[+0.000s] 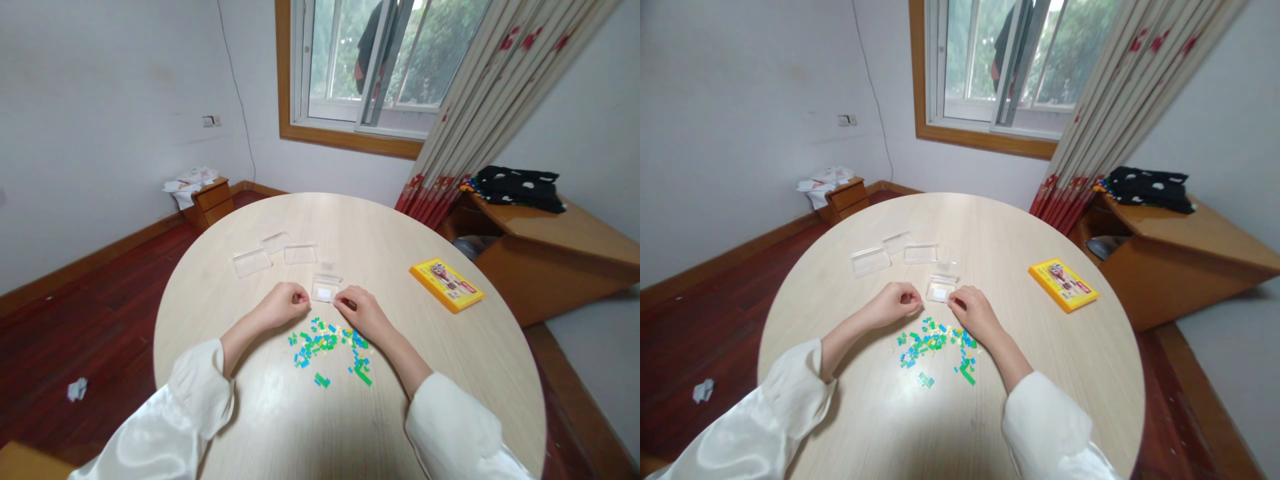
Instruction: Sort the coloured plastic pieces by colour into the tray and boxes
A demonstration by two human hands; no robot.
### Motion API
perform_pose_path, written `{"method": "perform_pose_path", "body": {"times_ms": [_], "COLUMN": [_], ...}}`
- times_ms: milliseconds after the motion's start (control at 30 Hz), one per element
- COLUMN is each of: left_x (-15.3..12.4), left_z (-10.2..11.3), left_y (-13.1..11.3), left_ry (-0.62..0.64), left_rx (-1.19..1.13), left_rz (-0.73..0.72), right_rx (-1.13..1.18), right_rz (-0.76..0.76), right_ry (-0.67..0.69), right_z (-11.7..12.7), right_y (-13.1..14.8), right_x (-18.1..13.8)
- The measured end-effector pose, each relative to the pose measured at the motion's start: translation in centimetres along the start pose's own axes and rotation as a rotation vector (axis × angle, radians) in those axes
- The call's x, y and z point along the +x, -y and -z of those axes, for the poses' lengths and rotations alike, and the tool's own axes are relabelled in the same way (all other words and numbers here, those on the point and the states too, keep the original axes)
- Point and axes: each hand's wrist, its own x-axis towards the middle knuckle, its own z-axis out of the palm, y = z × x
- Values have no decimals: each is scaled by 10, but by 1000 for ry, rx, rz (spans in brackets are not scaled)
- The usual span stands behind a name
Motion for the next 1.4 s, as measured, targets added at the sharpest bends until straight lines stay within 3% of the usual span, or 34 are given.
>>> {"method": "perform_pose_path", "body": {"times_ms": [100, 200, 433, 667, 867, 1033, 1100, 1267, 1400], "left_x": [5, 8, 9, 9, 6, 4, 4, 4, 3], "left_z": [-1, -5, -17, -12, -15, -19, -18, -17, -16], "left_y": [3, 6, 6, 6, 10, 12, 12, 8, 4], "left_ry": [-227, -330, -304, -372, -250, -205, -207, -248, -253], "left_rx": [-58, -83, -76, -113, -30, 40, 43, 31, 26], "left_rz": [-10, -16, -38, -13, -82, -146, -147, -137, -157], "right_rx": [9, 9, -6, -5, 1, 126, 196, 321, 307], "right_rz": [21, 27, 30, 37, 20, -55, -110, -223, -262], "right_ry": [27, 43, 49, 61, 61, 38, 100, 418, 523], "right_z": [-1, -1, -1, 0, 1, 16, 26, 44, 47], "right_y": [3, 6, 8, 7, 9, 20, 23, 22, 19], "right_x": [0, 1, 1, 1, 1, 1, 0, -5, -6]}}
